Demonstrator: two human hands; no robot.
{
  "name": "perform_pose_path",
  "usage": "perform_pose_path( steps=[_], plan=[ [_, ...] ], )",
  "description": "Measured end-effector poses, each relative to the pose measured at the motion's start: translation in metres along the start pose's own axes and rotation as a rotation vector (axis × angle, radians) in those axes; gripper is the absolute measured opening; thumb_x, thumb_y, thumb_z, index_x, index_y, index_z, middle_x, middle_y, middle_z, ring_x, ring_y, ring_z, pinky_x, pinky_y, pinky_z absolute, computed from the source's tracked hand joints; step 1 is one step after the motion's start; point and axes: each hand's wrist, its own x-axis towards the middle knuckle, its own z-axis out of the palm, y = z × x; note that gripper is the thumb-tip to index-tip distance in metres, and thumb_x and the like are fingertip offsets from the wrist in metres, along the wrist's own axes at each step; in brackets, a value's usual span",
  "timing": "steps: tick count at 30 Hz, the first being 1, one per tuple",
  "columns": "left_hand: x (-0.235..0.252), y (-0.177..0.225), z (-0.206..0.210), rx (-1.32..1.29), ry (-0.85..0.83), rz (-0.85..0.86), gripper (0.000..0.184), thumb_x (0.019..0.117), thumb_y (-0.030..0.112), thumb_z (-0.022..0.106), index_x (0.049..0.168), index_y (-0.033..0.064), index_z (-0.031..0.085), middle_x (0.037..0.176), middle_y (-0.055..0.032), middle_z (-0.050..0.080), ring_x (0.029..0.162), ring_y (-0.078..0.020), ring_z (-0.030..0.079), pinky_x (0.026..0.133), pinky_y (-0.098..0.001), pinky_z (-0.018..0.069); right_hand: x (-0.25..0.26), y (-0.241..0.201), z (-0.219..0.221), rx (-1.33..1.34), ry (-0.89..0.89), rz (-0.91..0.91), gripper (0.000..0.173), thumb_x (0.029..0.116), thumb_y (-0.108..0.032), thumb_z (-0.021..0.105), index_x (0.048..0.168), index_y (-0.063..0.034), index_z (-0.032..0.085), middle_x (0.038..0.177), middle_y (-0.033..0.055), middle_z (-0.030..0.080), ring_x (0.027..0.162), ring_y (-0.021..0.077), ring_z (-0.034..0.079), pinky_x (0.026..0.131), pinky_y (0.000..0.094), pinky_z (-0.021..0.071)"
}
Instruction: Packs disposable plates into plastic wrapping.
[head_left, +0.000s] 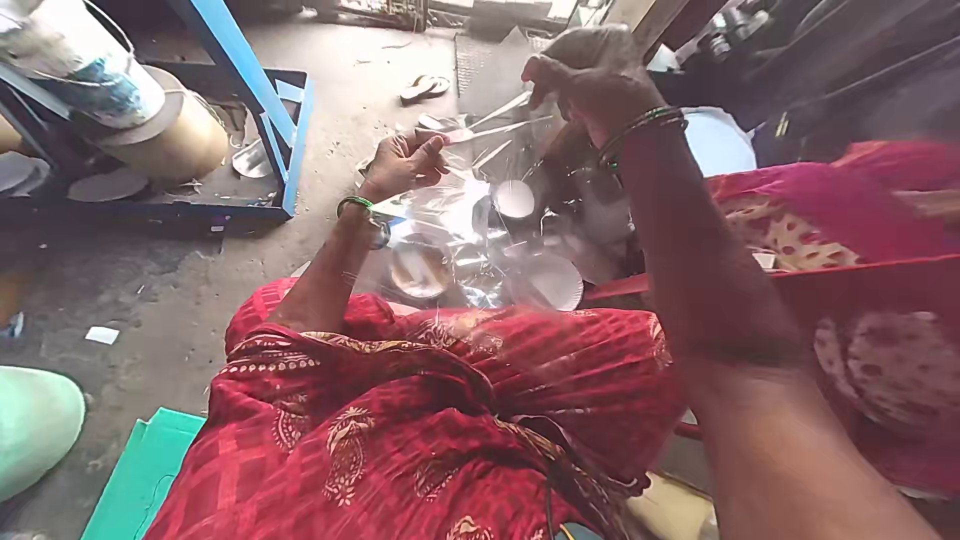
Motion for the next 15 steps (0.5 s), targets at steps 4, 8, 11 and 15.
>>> perform_pose_path(
  steps=[4,8,11,15],
  plan=[
    [0.000,-0.007,-0.008,0.028,-0.028,-0.003,0.025,0.1098,0.019,0.047,0.119,0.0007,0.062,0.086,0.0000,0.071,0.075,-0.0074,0.070,0.072,-0.0262,0.0606,-0.013,0.009,0.015,0.009,0.022,-0.016,0.007,0.0995,-0.017,0.063,0.097,-0.0120,0.067,0.071,-0.0115,0.067,0.052,-0.0042,0.052,0.048,0.0156,0.0420],
    [-0.002,-0.010,-0.006,-0.015,-0.013,-0.010,0.021,0.1084,0.018,0.050,0.119,0.0027,0.061,0.089,0.0004,0.070,0.078,-0.0085,0.070,0.075,-0.0270,0.0600,-0.021,0.017,0.017,0.080,0.043,-0.061,0.011,0.0992,-0.021,0.066,0.101,-0.0102,0.068,0.075,-0.0095,0.070,0.053,-0.0030,0.053,0.047,0.0158,0.0408],
    [-0.002,-0.013,-0.006,-0.056,-0.026,0.002,0.021,0.1047,0.012,0.057,0.122,0.0003,0.059,0.086,0.0006,0.069,0.076,-0.0077,0.068,0.075,-0.0272,0.0601,-0.031,0.017,0.019,0.109,0.030,-0.103,0.017,0.0955,-0.018,0.071,0.108,-0.0076,0.067,0.081,-0.0075,0.072,0.062,-0.0019,0.059,0.054,0.0169,0.0470],
    [0.000,-0.014,-0.004,0.025,-0.035,-0.005,0.023,0.1069,0.016,0.054,0.120,-0.0015,0.061,0.089,-0.0017,0.069,0.077,-0.0084,0.069,0.074,-0.0271,0.0600,-0.048,0.020,0.021,0.100,0.042,-0.133,0.016,0.0959,-0.015,0.068,0.108,-0.0041,0.068,0.096,-0.0022,0.069,0.076,0.0027,0.064,0.069,0.0221,0.0564]
  ],
)
